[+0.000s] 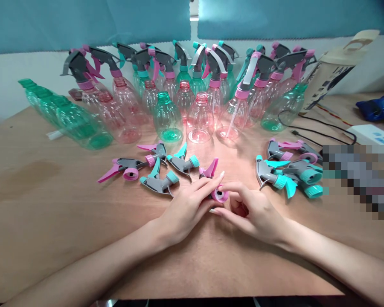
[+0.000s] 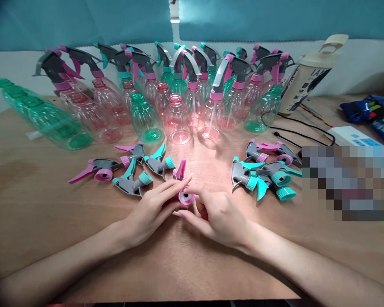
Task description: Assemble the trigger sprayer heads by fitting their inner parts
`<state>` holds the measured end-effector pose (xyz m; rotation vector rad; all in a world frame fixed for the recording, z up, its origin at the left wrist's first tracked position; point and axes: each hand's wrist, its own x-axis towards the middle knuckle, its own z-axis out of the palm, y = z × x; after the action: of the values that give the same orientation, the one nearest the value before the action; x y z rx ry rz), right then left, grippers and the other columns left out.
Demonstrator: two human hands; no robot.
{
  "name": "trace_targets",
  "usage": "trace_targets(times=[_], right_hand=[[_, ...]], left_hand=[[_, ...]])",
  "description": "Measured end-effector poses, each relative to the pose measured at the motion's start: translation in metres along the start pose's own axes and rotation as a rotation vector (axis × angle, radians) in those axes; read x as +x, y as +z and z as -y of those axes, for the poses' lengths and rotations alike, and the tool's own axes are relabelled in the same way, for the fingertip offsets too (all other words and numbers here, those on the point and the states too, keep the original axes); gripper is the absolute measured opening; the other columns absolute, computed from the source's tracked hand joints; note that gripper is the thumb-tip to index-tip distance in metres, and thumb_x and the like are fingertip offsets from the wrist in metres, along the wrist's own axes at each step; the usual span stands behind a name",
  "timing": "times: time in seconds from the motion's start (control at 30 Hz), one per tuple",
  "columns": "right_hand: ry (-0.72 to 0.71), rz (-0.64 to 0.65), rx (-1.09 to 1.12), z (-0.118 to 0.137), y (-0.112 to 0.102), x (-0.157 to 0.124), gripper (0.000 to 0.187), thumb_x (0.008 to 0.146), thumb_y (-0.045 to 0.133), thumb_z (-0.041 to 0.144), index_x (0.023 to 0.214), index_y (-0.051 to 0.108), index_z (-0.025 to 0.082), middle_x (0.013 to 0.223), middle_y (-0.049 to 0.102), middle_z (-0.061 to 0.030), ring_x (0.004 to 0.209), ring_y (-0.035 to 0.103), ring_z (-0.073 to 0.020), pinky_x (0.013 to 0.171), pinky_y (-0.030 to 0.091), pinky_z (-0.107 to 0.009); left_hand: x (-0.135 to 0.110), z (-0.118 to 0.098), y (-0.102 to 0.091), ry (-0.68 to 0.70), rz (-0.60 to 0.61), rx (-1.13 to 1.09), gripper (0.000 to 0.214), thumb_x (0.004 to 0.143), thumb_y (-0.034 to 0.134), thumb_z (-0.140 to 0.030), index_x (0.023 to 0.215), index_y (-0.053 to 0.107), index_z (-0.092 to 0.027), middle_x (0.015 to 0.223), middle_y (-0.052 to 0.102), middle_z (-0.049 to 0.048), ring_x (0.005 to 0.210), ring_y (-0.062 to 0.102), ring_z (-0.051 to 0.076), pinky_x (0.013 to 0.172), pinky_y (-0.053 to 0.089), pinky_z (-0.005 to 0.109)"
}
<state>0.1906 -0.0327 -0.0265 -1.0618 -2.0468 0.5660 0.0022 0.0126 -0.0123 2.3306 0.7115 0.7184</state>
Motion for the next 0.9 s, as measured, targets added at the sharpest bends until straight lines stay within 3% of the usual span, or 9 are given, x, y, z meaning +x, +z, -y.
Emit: trace_targets(times=[0.6,0.9], right_hand=[[-0.053,0.037,-0.157,0.0001,-0.0074,0.0046,0.030,0.090,0.055,0.025,0.117,0.045,0.016,0.058,0.048,0.0081,0.044,0.044,-0.0074,0.047,0.037,-0.018],[-0.113,0.000,-0.160,0.0000,-0.0098,0.0070,0.020,0.091,0.053,0.031,0.107,0.051,0.018,0.060,0.056,0.0059,0.043,0.046,-0.0073,0.046,0.038,-0.019]], left_hand=[[0.0022,-0.0030,-0.0006,-0.026,0.019,-0.001,0.047,0.093,0.046,-0.017,0.139,0.037,-0.025,0.116,0.059,0.0071,0.103,0.059,0.019,0.089,0.050,0.033],[0.0035,-0.0058,-0.0026,-0.039,0.103,-0.032,0.024,0.093,0.047,-0.019,0.115,0.056,-0.018,0.110,0.061,0.0074,0.100,0.059,0.020,0.086,0.049,0.031]])
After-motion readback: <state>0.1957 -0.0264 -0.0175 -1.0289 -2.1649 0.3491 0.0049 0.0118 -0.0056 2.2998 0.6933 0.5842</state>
